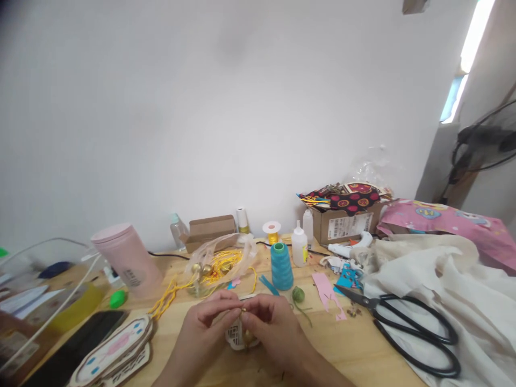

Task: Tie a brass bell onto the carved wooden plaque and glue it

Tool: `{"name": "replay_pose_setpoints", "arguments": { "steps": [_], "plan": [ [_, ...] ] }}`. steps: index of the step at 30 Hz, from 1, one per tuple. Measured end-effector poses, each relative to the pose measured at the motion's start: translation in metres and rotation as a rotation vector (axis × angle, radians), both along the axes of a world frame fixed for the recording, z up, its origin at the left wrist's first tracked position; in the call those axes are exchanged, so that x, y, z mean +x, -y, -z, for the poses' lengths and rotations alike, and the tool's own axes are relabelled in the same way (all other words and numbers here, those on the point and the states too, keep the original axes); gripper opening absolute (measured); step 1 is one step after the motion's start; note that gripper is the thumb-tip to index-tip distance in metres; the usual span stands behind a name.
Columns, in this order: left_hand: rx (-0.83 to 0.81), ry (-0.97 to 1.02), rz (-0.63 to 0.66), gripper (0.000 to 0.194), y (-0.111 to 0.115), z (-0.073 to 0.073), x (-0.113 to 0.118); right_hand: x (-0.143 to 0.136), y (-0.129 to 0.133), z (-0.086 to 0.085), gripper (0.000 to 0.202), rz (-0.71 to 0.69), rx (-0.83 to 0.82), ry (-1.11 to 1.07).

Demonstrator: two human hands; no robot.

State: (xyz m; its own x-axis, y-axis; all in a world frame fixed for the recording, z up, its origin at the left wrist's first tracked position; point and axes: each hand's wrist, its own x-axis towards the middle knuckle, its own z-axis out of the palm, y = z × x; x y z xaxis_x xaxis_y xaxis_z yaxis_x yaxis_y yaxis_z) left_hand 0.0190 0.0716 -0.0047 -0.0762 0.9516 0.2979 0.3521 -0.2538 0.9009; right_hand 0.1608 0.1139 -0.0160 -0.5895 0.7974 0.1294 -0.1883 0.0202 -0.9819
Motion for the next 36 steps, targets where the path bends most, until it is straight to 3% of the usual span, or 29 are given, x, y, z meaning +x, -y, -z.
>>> {"name": "replay_pose_setpoints", "arguments": {
  "steps": [2,4,8,12,14,16,20,25,31,36],
  "plan": [
    [0.005,-0.023,0.010,0.015,0.001,-0.002,0.000,-0.001,0.002,-0.002,0.018,0.029,-0.024,0.027],
    [-0.004,-0.032,0.032,0.015,0.002,-0.003,0.000,-0.001,0.005,-0.002,0.013,0.090,0.057,0.100],
    [-0.003,0.000,-0.034,0.014,0.001,-0.006,-0.007,-0.006,0.010,0.006,0.010,0.225,0.601,0.287],
    [-0.059,-0.030,-0.133,0.016,-0.005,-0.018,-0.011,-0.016,0.008,0.019,0.006,0.178,1.101,0.354],
    [-0.097,-0.143,-0.037,0.016,-0.011,-0.029,-0.006,-0.020,0.004,0.026,0.005,0.145,1.242,0.364],
    [-0.112,-0.295,0.142,0.016,-0.020,-0.040,0.005,-0.023,0.001,0.032,0.010,0.136,1.322,0.358],
    [-0.086,-0.530,0.411,0.019,-0.048,-0.046,0.030,-0.024,-0.001,0.037,0.015,0.110,1.387,0.358],
    [-0.058,-0.907,0.546,0.017,-0.078,-0.029,0.042,-0.021,-0.003,0.032,0.018,0.117,1.429,0.408],
    [-0.061,-1.010,0.533,0.019,-0.083,-0.019,0.049,-0.021,-0.004,0.030,0.014,0.118,1.374,0.322],
    [-0.088,-0.945,0.462,0.013,-0.078,-0.026,0.035,-0.018,0.003,0.027,0.009,0.078,1.100,0.310]
  ]
}}
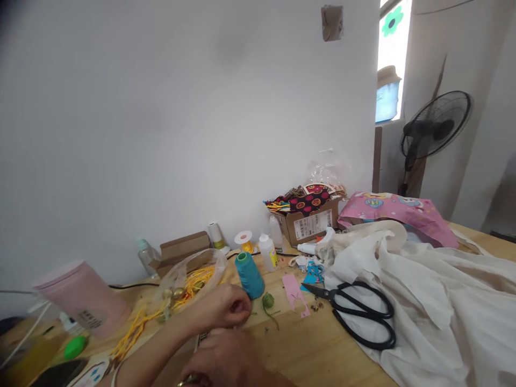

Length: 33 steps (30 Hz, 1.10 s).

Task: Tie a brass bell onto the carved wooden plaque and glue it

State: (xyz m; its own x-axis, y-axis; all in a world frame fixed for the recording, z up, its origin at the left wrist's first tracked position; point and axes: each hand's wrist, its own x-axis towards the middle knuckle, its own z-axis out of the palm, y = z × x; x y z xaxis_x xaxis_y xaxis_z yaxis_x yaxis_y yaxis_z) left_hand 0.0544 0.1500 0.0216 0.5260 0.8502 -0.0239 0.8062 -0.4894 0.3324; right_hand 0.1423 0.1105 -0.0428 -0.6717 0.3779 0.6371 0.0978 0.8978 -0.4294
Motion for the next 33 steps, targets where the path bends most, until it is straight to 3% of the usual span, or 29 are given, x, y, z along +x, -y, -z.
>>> {"name": "replay_pose_setpoints", "arguments": {
  "steps": [2,6,8,11,16,20,23,27,33],
  "plan": [
    [0.000,0.157,-0.103,0.012,0.005,-0.008,-0.018,0.003,0.004,-0.006,0.008,0.035,-0.208,-0.090],
    [-0.051,0.993,-0.490,0.010,0.025,-0.017,-0.055,0.007,0.007,-0.017,0.011,0.107,-0.911,-0.261],
    [-0.128,1.347,-0.609,0.012,0.037,-0.011,-0.062,0.007,0.005,-0.020,0.014,0.078,-1.160,-0.312],
    [-0.229,1.573,-0.745,0.018,0.052,0.010,-0.056,0.007,0.001,-0.021,0.017,0.061,-1.269,-0.362],
    [-0.241,1.448,-0.707,0.011,0.065,0.033,-0.042,0.011,-0.005,-0.019,0.019,0.123,-1.178,-0.375],
    [-0.127,1.189,-0.698,0.017,0.070,0.028,-0.042,0.016,-0.006,-0.023,0.016,0.240,-0.930,-0.304],
    [0.035,0.963,-0.551,0.011,0.072,0.021,-0.041,0.018,-0.006,-0.024,0.014,0.265,-0.792,-0.222],
    [0.155,0.745,-0.400,0.010,0.073,0.021,-0.042,0.019,-0.006,-0.021,0.013,0.277,-0.751,-0.161],
    [0.223,0.653,-0.362,0.009,0.073,0.024,-0.044,0.020,-0.007,-0.019,0.012,0.278,-0.697,-0.162]
  ]
}}
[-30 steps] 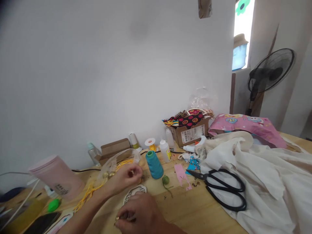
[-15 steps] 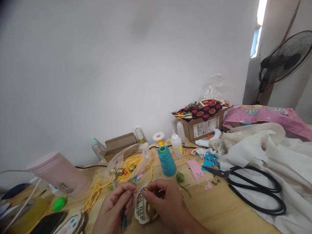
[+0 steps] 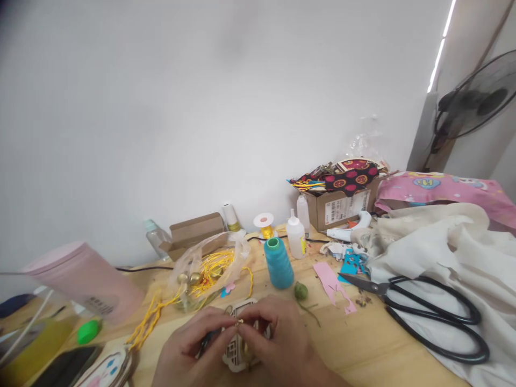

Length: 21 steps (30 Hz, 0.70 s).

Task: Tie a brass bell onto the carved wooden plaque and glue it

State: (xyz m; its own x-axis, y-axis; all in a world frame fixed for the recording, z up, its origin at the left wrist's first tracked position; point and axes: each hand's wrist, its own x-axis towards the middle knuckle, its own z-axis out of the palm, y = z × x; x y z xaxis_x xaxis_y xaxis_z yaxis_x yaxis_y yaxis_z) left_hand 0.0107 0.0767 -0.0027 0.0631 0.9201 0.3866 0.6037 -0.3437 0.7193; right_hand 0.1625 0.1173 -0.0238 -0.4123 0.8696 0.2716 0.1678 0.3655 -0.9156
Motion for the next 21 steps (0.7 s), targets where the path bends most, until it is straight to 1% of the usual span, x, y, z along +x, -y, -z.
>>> {"name": "replay_pose_setpoints", "arguments": {
  "steps": [4,10,13,17,21],
  "plan": [
    [-0.077,0.053,-0.028,0.007,-0.0005,-0.0009,0.0022,0.0015,-0.0015,-0.0017,0.013,-0.008,0.033,0.006],
    [-0.154,0.144,-0.090,0.009,-0.0014,0.0029,-0.0001,0.0032,-0.0024,-0.0033,0.017,-0.092,0.109,-0.007],
    [-0.165,0.142,-0.044,0.012,-0.0020,0.0047,-0.0037,0.0030,-0.0015,-0.0010,0.016,-0.072,0.105,-0.002],
    [-0.126,0.053,0.046,0.014,-0.0026,0.0046,-0.0058,0.0024,-0.0015,0.0013,0.015,-0.053,0.075,0.029],
    [-0.089,-0.007,0.063,0.017,-0.0017,0.0018,-0.0055,0.0025,-0.0024,0.0000,0.016,-0.049,0.059,0.057]
  ]
}}
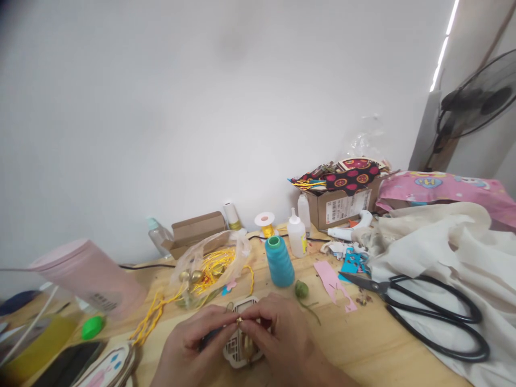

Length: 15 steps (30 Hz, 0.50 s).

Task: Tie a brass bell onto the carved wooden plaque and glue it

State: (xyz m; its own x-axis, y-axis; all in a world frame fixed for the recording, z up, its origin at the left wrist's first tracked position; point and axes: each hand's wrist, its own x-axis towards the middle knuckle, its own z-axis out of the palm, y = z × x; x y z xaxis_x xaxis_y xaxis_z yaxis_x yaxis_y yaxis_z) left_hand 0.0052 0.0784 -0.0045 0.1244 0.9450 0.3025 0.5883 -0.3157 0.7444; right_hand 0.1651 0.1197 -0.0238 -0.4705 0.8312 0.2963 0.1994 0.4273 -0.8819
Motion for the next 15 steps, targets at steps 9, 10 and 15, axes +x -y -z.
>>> {"name": "replay_pose_setpoints", "arguments": {
  "steps": [9,10,15],
  "plan": [
    [-0.237,0.221,-0.140,0.007,0.0017,-0.0018,0.0066,-0.0010,0.0025,0.0016,0.013,0.018,-0.041,-0.022],
    [-0.292,0.298,-0.157,0.007,0.0017,-0.0010,0.0073,-0.0015,0.0023,0.0017,0.013,0.007,-0.062,-0.044],
    [-0.406,0.463,-0.175,0.012,0.0004,0.0006,0.0089,-0.0029,0.0004,-0.0016,0.011,-0.067,-0.182,-0.192]
  ]
}}
